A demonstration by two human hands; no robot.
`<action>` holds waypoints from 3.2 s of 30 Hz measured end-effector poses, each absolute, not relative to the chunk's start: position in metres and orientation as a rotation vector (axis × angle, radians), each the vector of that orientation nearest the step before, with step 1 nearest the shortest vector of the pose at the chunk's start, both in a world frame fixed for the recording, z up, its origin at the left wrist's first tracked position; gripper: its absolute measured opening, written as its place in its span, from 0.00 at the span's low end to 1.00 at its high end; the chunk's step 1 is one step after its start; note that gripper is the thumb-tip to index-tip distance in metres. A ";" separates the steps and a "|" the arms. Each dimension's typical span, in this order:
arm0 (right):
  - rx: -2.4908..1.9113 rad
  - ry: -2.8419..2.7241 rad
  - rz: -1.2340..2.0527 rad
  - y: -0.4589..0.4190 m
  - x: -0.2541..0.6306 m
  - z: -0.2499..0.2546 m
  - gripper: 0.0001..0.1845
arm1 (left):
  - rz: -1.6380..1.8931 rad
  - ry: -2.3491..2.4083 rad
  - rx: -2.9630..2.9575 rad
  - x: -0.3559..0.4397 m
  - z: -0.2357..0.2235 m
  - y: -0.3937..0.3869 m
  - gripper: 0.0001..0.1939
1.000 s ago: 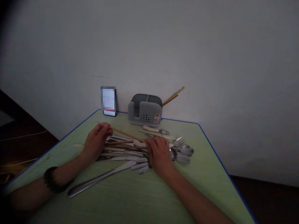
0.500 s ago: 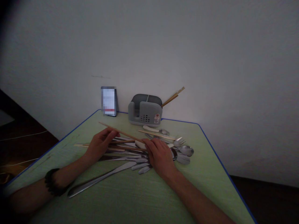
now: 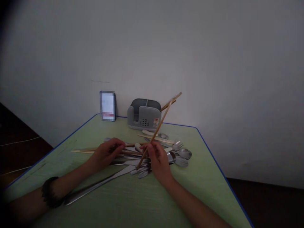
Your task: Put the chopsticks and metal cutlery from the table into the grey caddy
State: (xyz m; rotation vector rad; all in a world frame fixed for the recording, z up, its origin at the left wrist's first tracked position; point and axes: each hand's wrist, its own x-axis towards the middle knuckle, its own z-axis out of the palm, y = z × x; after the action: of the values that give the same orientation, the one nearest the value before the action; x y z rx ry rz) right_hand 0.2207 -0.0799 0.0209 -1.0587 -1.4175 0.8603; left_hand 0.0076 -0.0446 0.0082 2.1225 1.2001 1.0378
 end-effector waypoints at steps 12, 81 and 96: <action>-0.942 -1.303 1.285 -0.075 0.226 0.023 0.13 | 0.868 0.926 2.414 0.007 0.014 -0.051 0.11; -1.663 -2.298 -0.131 -0.094 0.263 0.017 0.31 | 0.354 1.106 2.846 -0.002 0.009 -0.046 0.34; -1.295 -2.366 -0.118 -0.087 0.267 0.018 0.16 | 0.535 1.209 2.813 0.008 0.006 -0.047 0.28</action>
State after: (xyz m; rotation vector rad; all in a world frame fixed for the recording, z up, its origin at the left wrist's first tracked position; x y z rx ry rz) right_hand 0.2672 -0.0866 0.0176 -1.2955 -2.3657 -0.1176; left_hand 0.0078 -0.0469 0.0057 2.8132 1.2091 0.5347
